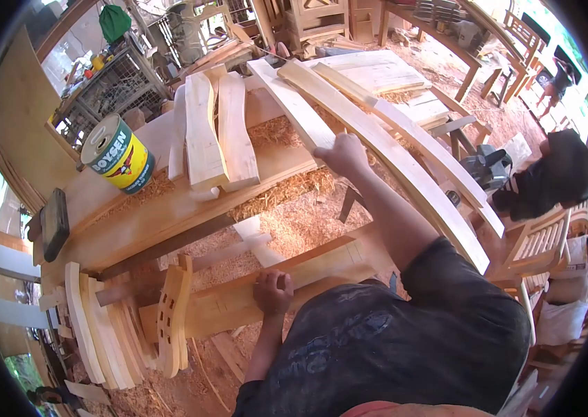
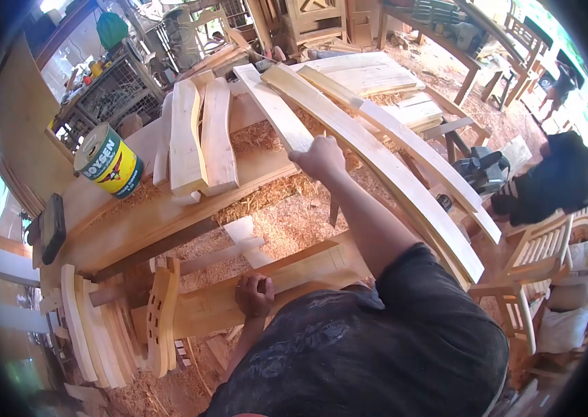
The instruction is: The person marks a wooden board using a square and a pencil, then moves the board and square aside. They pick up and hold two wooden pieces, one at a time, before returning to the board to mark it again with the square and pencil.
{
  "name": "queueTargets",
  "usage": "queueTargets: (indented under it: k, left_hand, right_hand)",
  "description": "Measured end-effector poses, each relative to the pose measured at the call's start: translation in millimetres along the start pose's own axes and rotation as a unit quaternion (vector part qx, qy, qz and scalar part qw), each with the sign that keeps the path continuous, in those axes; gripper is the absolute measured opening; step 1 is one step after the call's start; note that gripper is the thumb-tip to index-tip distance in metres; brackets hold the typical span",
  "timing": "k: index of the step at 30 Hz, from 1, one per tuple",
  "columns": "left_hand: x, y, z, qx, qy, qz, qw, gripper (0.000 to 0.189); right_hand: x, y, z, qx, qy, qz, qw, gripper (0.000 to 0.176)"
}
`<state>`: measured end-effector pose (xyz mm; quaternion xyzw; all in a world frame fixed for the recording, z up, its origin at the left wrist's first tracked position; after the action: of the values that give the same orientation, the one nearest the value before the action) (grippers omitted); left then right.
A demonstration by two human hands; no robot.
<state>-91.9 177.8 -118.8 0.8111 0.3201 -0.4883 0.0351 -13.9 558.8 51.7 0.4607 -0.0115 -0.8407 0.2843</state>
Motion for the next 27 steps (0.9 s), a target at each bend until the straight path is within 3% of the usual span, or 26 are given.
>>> queueTargets:
  k: [5, 9, 10, 13, 14, 17, 18, 20, 23, 27]
  left_hand:
    - [-1, -3, -5, 0.029, -0.011, -0.01, 0.999, 0.016]
    - [2, -2, -5, 0.033, -0.023, -0.002, 0.999, 0.015]
    - [5, 1, -1, 0.032, -0.019, 0.002, 0.999, 0.015]
    - [14, -1, 6, 0.025, -0.019, 0.004, 1.0, 0.015]
    - [14, -1, 5, 0.018, -0.031, 0.005, 0.999, 0.016]
    - [16, 5, 4, 0.01, -0.051, 0.008, 0.999, 0.019]
    - [17, 3, 5, 0.011, -0.056, 0.005, 0.998, 0.021]
    - [21, 2, 3, 0.01, -0.074, 0.009, 0.997, 0.024]
    - [20, 0, 3, 0.023, -0.069, 0.013, 0.997, 0.029]
    - [17, -6, -5, 0.005, -0.05, 0.03, 0.998, 0.028]
  right_hand:
    - [9, -23, 39, 0.015, 0.074, -0.109, 0.991, 0.072]
    - [8, -27, 54, 0.02, 0.126, -0.047, 0.991, 0.074]
    - [12, -25, 50, 0.012, 0.127, -0.116, 0.985, 0.071]
    - [8, -7, 43, -0.132, 0.083, -0.229, 0.961, 0.068]
    - [2, 3, 34, -0.198, 0.055, -0.263, 0.943, 0.057]
    - [-26, 21, -16, -0.246, 0.02, -0.266, 0.932, 0.048]
    - [-37, 27, -41, -0.263, -0.003, -0.307, 0.914, 0.04]
    - [-70, 37, -124, -0.186, -0.011, -0.355, 0.916, 0.034]
    - [-100, 53, -206, -0.062, 0.035, -0.333, 0.94, 0.041]
    - [-122, 45, -309, 0.065, 0.131, -0.241, 0.959, 0.069]
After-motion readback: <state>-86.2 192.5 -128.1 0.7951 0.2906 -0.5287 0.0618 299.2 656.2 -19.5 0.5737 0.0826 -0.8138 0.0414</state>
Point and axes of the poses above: each hand's wrist, its own y-axis away from the middle knuckle, its own x-axis out of the palm, z = x × y, the point moved 4 cm from there along -y, towards the middle knuckle, and after that the axes turned 9 degrees about z, right-handed, at the moved point
